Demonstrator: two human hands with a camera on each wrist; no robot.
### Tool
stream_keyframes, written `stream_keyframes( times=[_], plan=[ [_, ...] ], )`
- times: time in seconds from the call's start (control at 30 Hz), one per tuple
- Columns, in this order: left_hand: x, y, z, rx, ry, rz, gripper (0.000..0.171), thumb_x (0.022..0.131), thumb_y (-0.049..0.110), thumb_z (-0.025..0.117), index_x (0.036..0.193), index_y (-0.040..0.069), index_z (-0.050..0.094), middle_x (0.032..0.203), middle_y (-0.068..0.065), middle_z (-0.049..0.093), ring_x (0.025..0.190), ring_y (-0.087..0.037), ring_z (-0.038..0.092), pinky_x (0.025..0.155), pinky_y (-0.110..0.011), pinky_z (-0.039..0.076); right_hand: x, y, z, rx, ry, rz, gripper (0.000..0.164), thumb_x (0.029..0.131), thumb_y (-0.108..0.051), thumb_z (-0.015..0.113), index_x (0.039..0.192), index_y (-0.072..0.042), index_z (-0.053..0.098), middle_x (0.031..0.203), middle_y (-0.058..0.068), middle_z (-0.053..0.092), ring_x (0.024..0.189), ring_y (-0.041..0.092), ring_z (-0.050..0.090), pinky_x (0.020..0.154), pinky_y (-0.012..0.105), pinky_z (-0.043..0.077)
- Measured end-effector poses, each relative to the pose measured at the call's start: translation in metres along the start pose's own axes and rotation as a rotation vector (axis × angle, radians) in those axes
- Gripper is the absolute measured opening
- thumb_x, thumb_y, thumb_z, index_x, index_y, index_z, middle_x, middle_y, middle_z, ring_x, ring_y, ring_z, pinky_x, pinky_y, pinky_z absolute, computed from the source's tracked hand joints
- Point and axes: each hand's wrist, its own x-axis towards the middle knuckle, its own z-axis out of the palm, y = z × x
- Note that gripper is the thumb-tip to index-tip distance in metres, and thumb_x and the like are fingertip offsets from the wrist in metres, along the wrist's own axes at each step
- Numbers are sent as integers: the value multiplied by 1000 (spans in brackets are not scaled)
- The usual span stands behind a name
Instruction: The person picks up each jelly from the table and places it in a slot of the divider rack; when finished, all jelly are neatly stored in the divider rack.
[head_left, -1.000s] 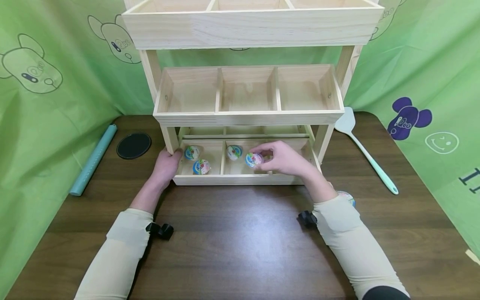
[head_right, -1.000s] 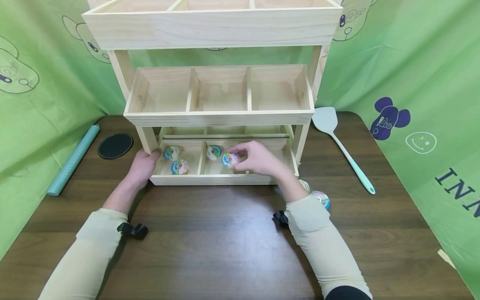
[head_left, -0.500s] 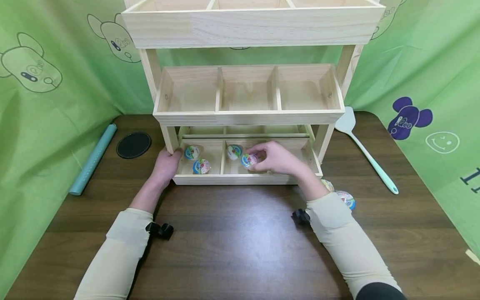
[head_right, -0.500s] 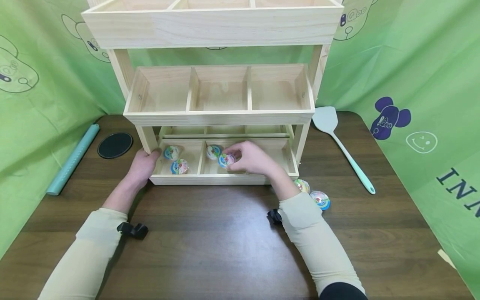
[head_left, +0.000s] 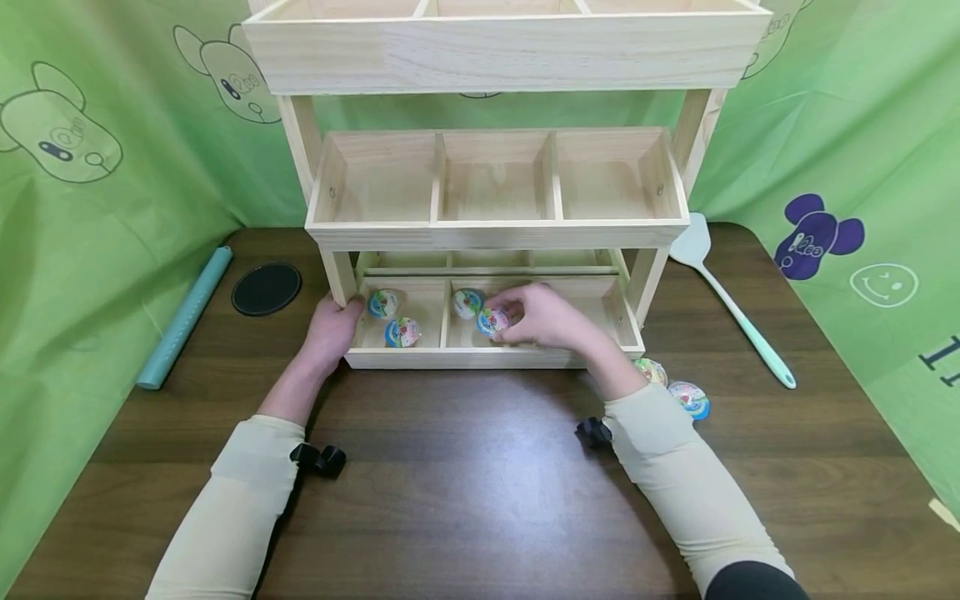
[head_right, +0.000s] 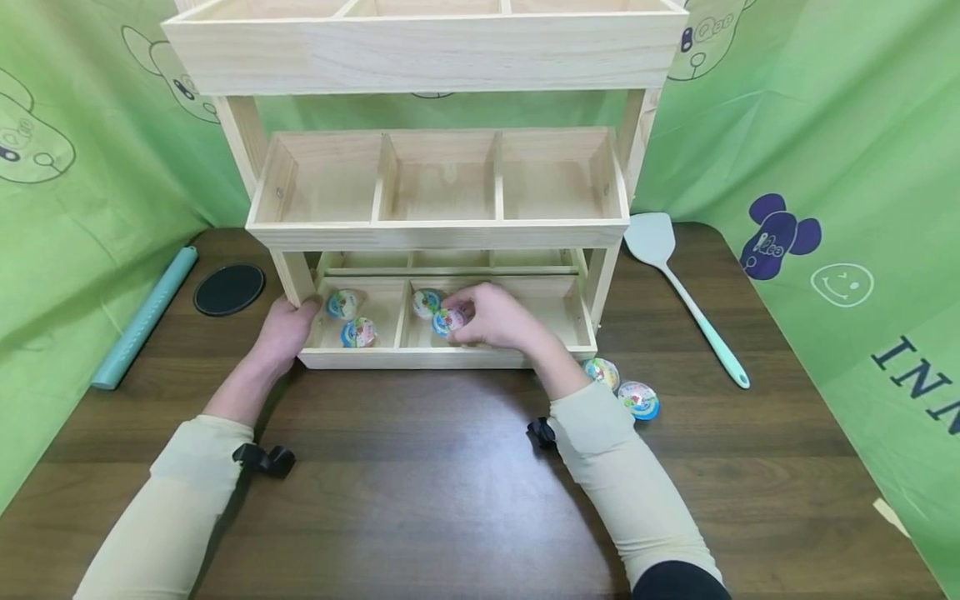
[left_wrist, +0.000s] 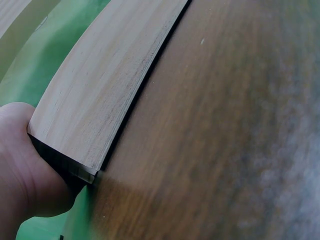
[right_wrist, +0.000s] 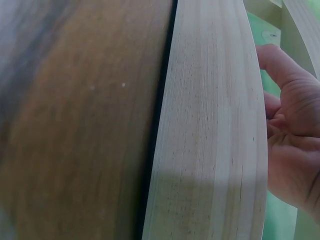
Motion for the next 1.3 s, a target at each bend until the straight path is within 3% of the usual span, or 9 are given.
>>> stream_keyframes(
  times=[0.47, 0.8, 1.3],
  plan=[
    [1, 0, 1, 7, 9, 0, 60, 107, 22, 38, 157, -5, 20, 148, -30, 41, 126, -39, 49, 106, -50, 41, 5, -4, 4, -54, -40, -11, 47, 76, -6, 80, 122, 1, 69, 105, 9, 71, 95, 22, 64, 86, 34, 53],
    [1, 0, 1, 2, 5, -2, 60, 107, 23, 38, 157, -5, 19, 148, -30, 40, 127, -39, 48, 107, -51, 40, 4, -5, 3, -60, -57, -9, 57, 75, -4, 80, 129, 0, 64, 111, 10, 68, 102, 25, 63, 93, 37, 51],
    [1, 0, 1, 9, 7, -9, 59, 107, 22, 39, 156, -6, 20, 147, -30, 41, 126, -38, 49, 105, -50, 42, -8, -11, -14, -60, -28, 12, 56, 78, -7, 84, 129, -1, 65, 119, 14, 69, 112, 29, 63, 100, 42, 48]
  ],
)
